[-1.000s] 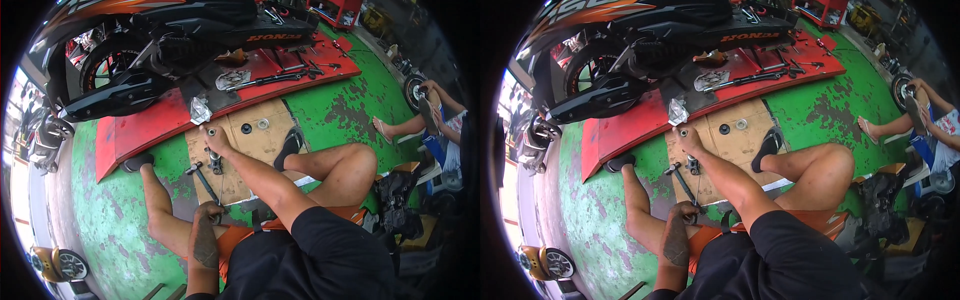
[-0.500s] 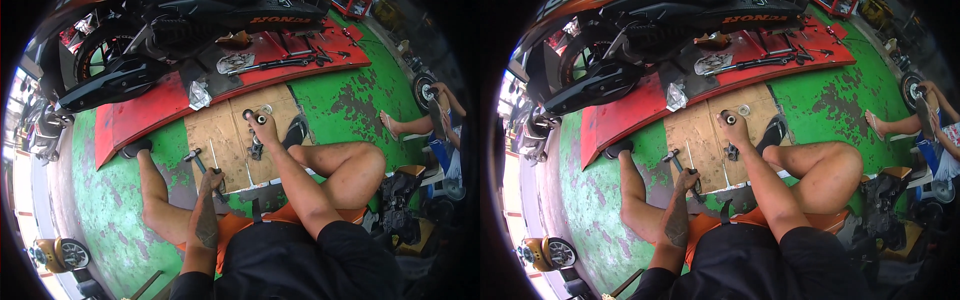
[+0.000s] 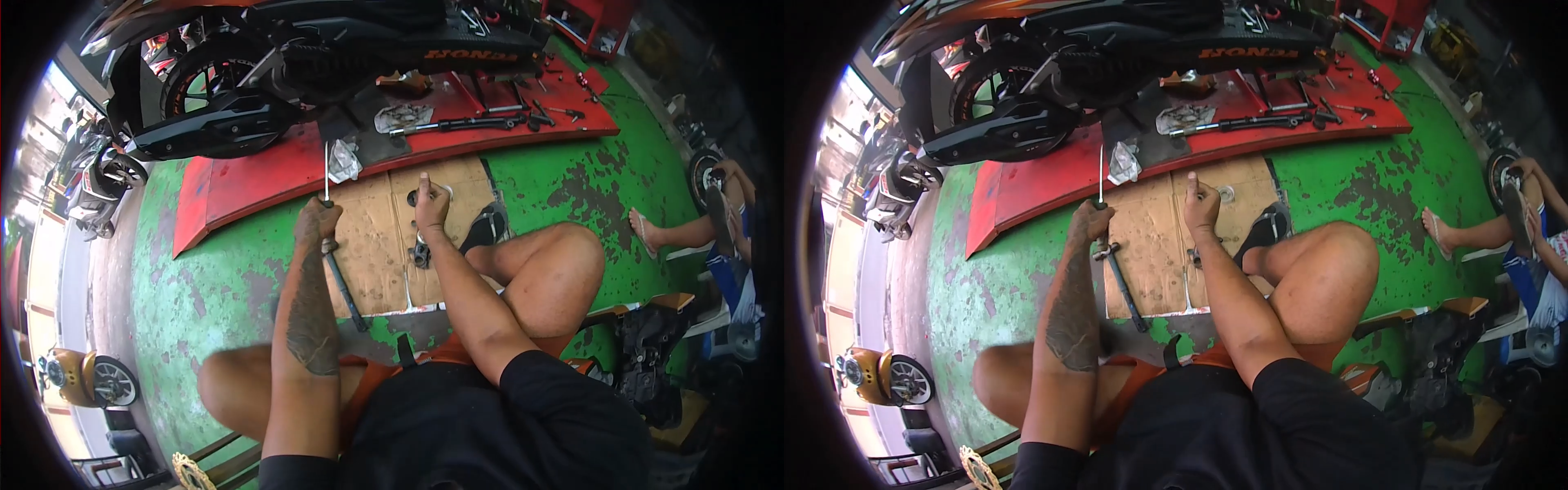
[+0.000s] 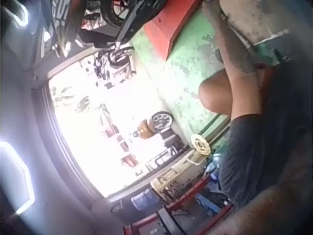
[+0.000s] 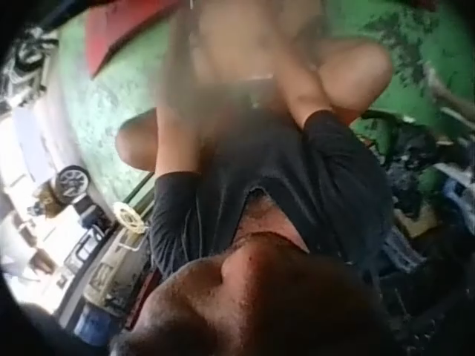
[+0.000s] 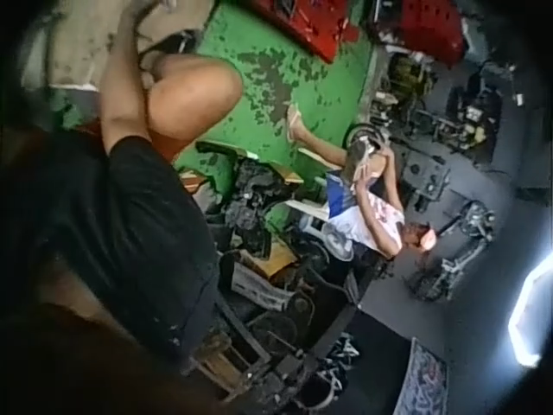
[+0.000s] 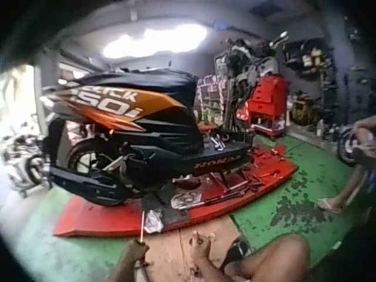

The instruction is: Disassembling and repairing motorcycle front fork components using a hammer and various tools.

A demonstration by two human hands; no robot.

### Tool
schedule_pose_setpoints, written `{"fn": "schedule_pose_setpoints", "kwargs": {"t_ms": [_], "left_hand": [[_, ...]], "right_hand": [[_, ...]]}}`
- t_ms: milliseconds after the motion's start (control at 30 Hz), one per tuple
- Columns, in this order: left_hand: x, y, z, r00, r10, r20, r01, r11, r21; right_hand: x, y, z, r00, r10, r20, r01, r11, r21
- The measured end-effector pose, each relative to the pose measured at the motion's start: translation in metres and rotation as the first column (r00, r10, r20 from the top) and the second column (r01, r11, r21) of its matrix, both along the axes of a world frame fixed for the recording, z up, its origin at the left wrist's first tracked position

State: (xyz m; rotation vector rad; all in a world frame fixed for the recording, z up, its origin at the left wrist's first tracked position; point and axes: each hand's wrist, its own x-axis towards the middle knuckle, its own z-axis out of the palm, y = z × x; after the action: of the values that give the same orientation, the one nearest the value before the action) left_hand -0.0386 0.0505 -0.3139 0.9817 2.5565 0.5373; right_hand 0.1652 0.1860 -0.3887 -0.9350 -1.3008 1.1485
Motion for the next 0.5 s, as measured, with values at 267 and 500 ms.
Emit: {"fn": "schedule_pose_setpoints", "kwargs": {"t_ms": [267, 500], "left_hand": [[0.010, -0.071, -0.148, 0.938, 0.192, 0.288, -0.216, 0.975, 0.052], [0.045, -0.063, -0.165, 0.845, 0.115, 0.523, -0.084, 0.993, -0.083]], "right_hand": [[-0.058, 0.006, 0.066, 0.609, 0.758, -0.233, -0.793, 0.570, -0.218], [-0.057, 0.053, 0.036, 0.623, 0.705, 0.340, -0.672, 0.704, -0.228]]}}
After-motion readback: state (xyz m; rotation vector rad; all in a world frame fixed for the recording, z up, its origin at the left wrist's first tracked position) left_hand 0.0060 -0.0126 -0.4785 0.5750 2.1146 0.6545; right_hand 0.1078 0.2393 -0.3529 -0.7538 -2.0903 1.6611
